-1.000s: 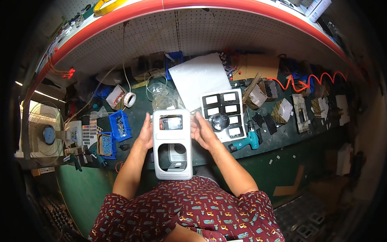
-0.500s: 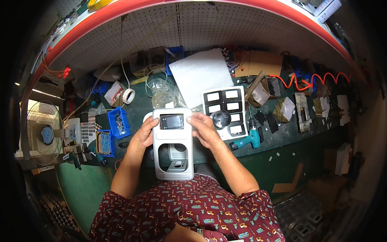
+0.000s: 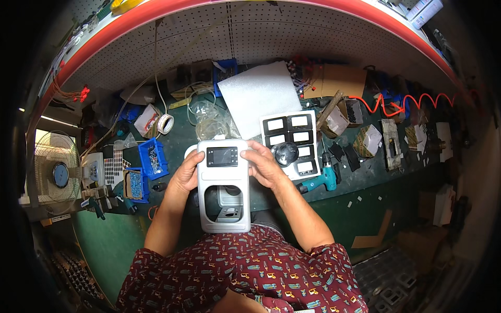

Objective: The person assembles a white plastic housing by inserting a black rectangular component, applying adhesive with a glue gun, and securing the parts. They handle the housing, a black component, and a glue gun, then place the assembled unit into a box.

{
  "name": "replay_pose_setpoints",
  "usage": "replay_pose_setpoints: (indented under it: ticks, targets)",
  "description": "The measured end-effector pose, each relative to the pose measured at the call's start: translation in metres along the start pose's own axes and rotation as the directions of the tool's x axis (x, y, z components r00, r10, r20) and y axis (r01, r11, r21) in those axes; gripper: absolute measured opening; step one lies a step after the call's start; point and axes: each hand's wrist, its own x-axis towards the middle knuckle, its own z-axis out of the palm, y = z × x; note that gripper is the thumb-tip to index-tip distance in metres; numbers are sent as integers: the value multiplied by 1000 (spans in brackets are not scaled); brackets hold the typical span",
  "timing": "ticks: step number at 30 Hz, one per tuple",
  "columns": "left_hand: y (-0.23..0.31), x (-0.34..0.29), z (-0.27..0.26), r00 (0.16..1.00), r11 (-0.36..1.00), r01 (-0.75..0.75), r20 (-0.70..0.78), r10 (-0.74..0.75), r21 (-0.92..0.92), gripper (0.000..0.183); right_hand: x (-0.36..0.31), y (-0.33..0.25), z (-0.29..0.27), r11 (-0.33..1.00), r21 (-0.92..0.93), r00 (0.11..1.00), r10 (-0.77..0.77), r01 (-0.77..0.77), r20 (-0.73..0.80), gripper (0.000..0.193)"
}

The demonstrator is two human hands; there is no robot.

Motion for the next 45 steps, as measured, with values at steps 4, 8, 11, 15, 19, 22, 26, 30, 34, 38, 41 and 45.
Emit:
replay_pose_setpoints:
  ticks: [4, 8, 11, 15, 19, 22, 26, 30, 34, 38, 41, 45]
  targets:
    - [0, 0, 6, 1000, 1000, -29, -7, 29, -4, 56, 1, 0, 2, 1000, 9, 1000, -12, 12, -14, 29]
    - [2, -1, 7, 1000, 1000, -21, -12, 21, -9, 57, 2, 1, 2, 1000, 25, 1000, -12, 12, -21, 28]
    - [4, -2, 11, 1000, 999, -22, -12, 22, 23, 59, 1, 0, 4, 999, 27, 1000, -20, 20, -17, 27]
    - [7, 1, 9, 1000, 997, -25, 12, 24, 67, 58, 3, 3, 1, 999, 19, 999, -37, 37, -8, 26]
    - [9, 2, 8, 1000, 997, -13, 19, 11, 80, 56, 4, 2, 1, 999, 5, 999, -53, 53, -14, 25]
    - [5, 4, -1, 1000, 998, -7, 3, 7, 59, 55, 7, 5, -1, 997, 37, 998, -61, 61, -6, 26]
    - [1, 4, 0, 1000, 1000, -16, -20, 16, -1, 54, 5, 3, 3, 992, 114, 998, -55, 54, 8, 29]
    - [2, 3, 5, 1000, 1000, -10, -8, 10, -14, 54, 6, 4, 2, 990, 129, 998, -61, 57, 21, 30]
    - [1, 5, -2, 1000, 1000, 3, 10, -3, -11, 55, 6, 5, 0, 990, 126, 997, -68, 63, 31, 30]
    - [4, 5, -1, 997, 1000, 23, 68, -21, -17, 53, 5, 3, 2, 991, 118, 998, -62, 58, 32, 29]
    - [3, 6, -1, 998, 1000, 21, 55, -20, -17, 53, 6, 4, -1, 991, 122, 997, -60, 55, 37, 30]
    - [2, 5, 0, 998, 999, 27, 51, -25, -28, 53, 4, 2, 2, 991, 117, 998, -64, 61, 24, 30]
